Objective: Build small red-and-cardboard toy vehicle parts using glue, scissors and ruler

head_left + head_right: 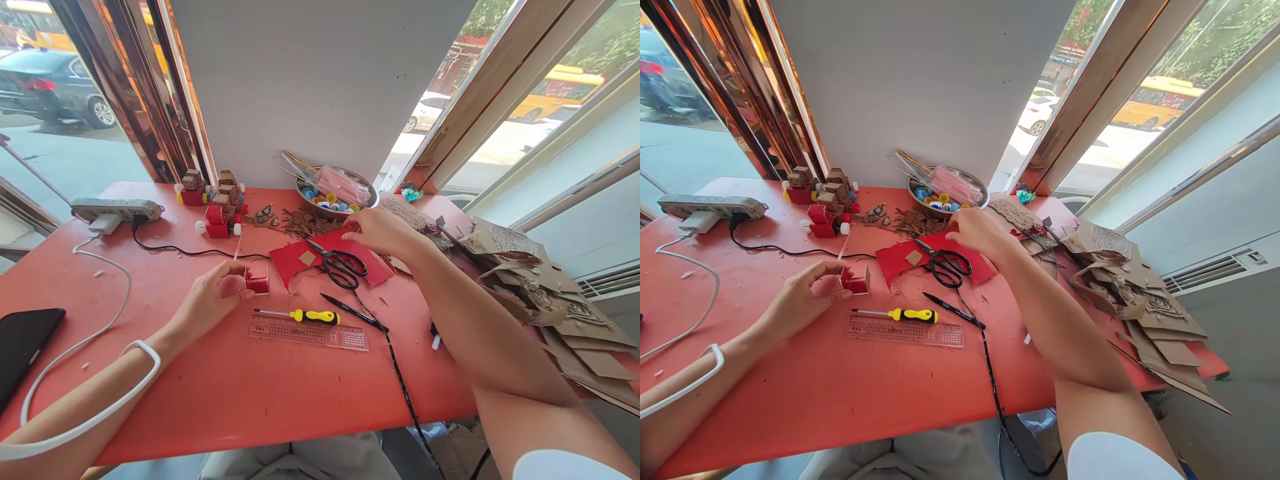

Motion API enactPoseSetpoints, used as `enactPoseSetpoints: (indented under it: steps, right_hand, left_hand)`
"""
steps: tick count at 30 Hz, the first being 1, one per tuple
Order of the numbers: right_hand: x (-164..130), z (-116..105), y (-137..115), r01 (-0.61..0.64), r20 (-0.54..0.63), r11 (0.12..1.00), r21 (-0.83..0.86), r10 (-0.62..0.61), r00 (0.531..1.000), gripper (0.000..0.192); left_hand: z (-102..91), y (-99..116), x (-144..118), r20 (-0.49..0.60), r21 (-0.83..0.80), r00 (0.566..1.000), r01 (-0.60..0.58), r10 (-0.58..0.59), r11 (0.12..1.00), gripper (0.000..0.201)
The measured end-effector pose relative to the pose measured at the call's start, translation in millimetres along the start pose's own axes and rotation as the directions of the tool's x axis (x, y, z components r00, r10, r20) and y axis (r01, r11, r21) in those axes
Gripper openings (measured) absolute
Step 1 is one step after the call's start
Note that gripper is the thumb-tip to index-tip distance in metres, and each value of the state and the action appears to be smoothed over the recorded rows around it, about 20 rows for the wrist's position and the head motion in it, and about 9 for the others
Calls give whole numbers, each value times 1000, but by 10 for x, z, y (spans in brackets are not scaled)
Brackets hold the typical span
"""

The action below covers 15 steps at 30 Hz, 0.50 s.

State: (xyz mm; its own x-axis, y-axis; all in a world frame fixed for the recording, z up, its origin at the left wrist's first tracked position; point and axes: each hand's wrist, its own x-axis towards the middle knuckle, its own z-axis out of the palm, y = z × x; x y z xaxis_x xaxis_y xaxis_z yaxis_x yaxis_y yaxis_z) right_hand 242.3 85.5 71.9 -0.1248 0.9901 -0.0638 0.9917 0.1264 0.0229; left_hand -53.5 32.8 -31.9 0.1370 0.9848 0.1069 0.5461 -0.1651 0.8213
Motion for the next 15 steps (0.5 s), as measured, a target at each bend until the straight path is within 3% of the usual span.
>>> enactPoseSetpoints:
  steps: [5, 11, 15]
  right_hand:
    - [345, -73, 19, -35, -62, 987, 158, 46, 997, 26]
    - [881, -64, -215, -83, -198, 992, 94, 100, 975, 37]
    - [1386, 71, -342, -58, -171, 997, 45, 65, 983, 43]
  left_hand:
    - [30, -25, -13, 38, -6, 999, -3, 3, 1000, 35]
    - [22, -104, 13, 13, 64, 999, -50, 49, 997, 30]
    - [7, -170, 37, -15, 100, 998, -56, 58, 993, 26]
